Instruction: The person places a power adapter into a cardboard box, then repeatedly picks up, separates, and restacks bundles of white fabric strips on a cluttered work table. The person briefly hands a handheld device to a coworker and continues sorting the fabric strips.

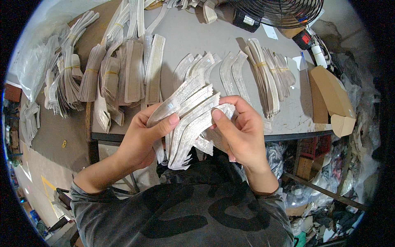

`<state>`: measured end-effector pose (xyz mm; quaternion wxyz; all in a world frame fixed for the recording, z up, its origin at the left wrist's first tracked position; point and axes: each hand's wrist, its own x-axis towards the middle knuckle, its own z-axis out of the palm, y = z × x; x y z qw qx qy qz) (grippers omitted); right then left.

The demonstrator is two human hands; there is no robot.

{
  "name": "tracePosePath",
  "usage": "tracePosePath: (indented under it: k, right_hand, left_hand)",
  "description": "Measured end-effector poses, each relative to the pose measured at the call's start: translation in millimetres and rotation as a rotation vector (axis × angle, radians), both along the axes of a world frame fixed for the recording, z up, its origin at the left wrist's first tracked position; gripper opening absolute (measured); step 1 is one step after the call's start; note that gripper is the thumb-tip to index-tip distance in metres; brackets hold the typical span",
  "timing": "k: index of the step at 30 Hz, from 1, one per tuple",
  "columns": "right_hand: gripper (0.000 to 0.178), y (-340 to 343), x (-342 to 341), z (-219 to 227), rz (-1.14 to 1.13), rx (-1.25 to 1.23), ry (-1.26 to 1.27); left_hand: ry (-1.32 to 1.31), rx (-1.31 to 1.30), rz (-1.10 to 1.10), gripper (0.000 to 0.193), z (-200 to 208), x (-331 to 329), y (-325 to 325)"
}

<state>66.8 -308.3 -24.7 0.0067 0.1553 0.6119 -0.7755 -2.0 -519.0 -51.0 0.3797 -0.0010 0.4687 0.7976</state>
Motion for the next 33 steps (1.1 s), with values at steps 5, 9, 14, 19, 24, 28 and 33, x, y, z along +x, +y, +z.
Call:
tracePosePath:
  k: [5, 9, 14, 19, 24, 28, 33]
  right_hand:
    - [0.025, -1.0, 0.9, -5.9, 0.038, -0.095, 0.010]
    - [0.026, 1.3, 3.1, -6.1, 0.025, -0.096, -0.017]
    - [0.030, 0.2, 2.4, -3.5, 0.019, -0.095, -0.044]
    - [0.031, -0.9, -2.3, -1.9, 0.038, -0.211, -0.060]
    - [0.029, 0.4, -1.4, -5.6, 0.054, -0.297, -0.043]
    - [0.027, 0.4, 1.5, -8.5, 0.043, -0.350, -0.019]
    - [0.026, 2.3, 4.4, -12.0, 0.012, -0.379, -0.013]
  left_hand:
    - [-0.013, -0.028, -0.075, 0.041, 2.4, -1.3, -4.8]
    - [-0.145, 0.056, 0.058, 0.033, 18.9, 0.3, 2.8]
    - [-0.116, -0.032, -0.007, 0.032, 16.2, -2.1, -1.0]
    - [-0.055, -0.101, -0.073, 0.054, 6.5, -4.6, -4.9]
    - [-0.018, -0.134, -0.075, 0.053, 5.1, -4.9, -5.4]
    - [-0.048, -0.043, -0.012, 0.027, 7.9, -1.2, -0.3]
    - [-0.108, -0.035, 0.010, 0.034, 25.3, 0.9, 7.1]
